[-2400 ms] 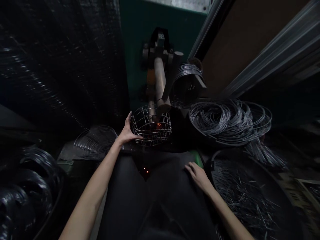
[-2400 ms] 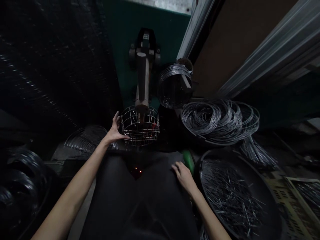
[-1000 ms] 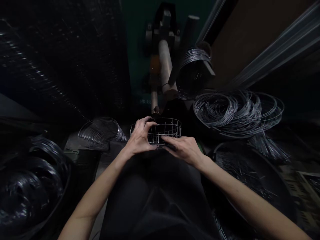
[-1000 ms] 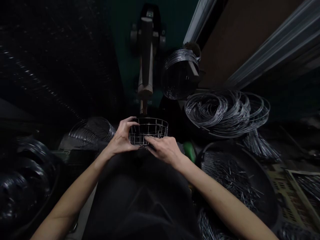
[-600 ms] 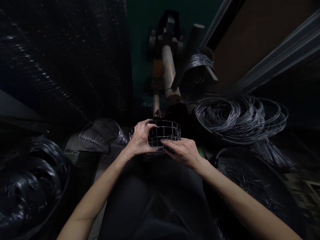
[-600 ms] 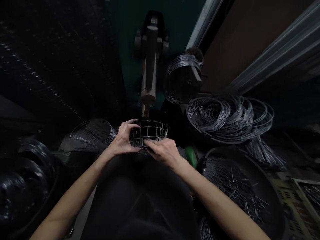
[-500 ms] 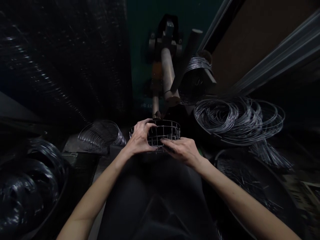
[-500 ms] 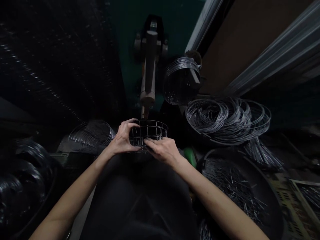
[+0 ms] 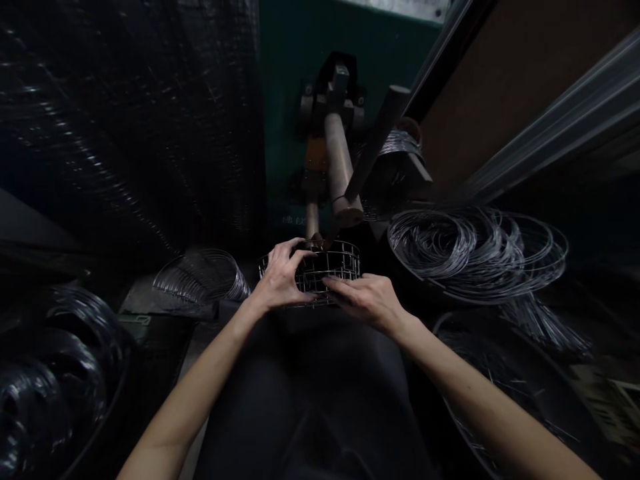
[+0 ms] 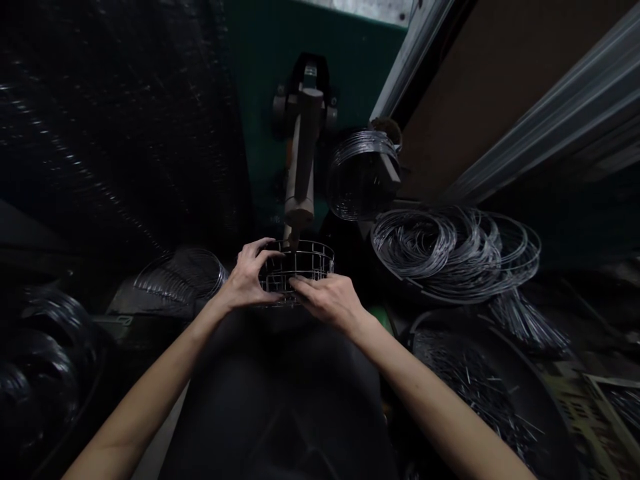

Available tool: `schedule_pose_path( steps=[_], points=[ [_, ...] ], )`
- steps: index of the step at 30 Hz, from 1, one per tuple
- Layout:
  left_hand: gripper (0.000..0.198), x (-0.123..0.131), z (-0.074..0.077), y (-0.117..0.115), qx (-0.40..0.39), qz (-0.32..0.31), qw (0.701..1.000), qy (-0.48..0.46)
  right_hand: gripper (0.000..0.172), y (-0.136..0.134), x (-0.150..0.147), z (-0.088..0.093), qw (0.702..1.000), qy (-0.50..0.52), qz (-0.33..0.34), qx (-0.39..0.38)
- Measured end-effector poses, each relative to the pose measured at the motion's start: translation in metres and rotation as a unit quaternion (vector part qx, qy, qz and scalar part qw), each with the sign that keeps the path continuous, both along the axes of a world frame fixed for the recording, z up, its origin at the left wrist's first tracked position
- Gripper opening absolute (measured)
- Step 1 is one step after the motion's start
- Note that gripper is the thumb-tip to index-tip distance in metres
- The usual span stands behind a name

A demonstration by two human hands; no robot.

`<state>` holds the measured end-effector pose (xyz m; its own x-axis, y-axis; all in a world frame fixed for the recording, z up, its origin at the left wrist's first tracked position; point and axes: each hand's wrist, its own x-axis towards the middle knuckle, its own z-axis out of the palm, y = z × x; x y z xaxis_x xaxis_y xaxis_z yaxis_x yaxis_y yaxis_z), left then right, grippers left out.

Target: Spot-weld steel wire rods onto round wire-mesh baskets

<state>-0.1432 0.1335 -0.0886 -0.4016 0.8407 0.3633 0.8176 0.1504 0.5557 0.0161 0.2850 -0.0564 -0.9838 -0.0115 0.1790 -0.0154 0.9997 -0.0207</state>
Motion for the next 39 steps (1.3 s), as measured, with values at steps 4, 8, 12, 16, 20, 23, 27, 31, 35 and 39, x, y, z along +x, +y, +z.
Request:
schedule_pose_path(
  steps=[4, 8, 12, 16, 20, 23, 27, 31, 35, 39],
  points=[
    [0.075, -0.004, 0.001, 0.001, -0.005, -0.002, 1.0, -0.008, 0.029, 0.002, -0.004, 0.0, 1.0, 0.017, 0.009, -0.008],
    [0.076, -0.007, 0.002, 0.001, -0.013, -0.004, 1.0, -0.022, 0.029, 0.003, -0.005, -0.001, 1.0, 0.009, 0.003, -0.024],
    [0.077, -0.009, 0.003, 0.001, -0.004, -0.006, 0.999, -0.043, 0.031, 0.001, -0.004, 0.002, 1.0, -0.01, -0.013, -0.027],
    [0.078, -0.013, 0.006, 0.003, -0.01, -0.014, 0.998, -0.055, 0.031, 0.001, -0.006, 0.007, 0.999, -0.037, -0.015, -0.006],
    [0.079, -0.025, 0.01, 0.011, -0.024, -0.004, 0.997, -0.072, 0.029, 0.006, -0.018, 0.008, 0.999, -0.009, -0.05, -0.012],
    [0.08, -0.035, 0.011, 0.019, -0.02, -0.005, 0.998, -0.059, 0.026, 0.01, -0.025, 0.005, 0.997, 0.002, -0.075, -0.017],
    [0.079, -0.037, 0.009, 0.022, -0.001, -0.001, 1.0, -0.028, 0.027, 0.01, -0.02, -0.002, 0.994, 0.054, -0.091, -0.036],
    [0.078, -0.038, 0.009, 0.024, 0.004, 0.006, 0.999, -0.041, 0.025, 0.01, -0.016, -0.009, 0.984, 0.124, -0.11, -0.07],
    [0.078, -0.052, 0.011, 0.036, -0.007, 0.023, 0.999, -0.046, 0.02, 0.018, -0.031, -0.01, 0.976, 0.143, -0.151, -0.063],
    [0.078, -0.063, 0.013, 0.045, -0.009, 0.021, 0.998, -0.056, 0.018, 0.026, -0.043, -0.008, 0.976, 0.134, -0.145, -0.093]
  ],
)
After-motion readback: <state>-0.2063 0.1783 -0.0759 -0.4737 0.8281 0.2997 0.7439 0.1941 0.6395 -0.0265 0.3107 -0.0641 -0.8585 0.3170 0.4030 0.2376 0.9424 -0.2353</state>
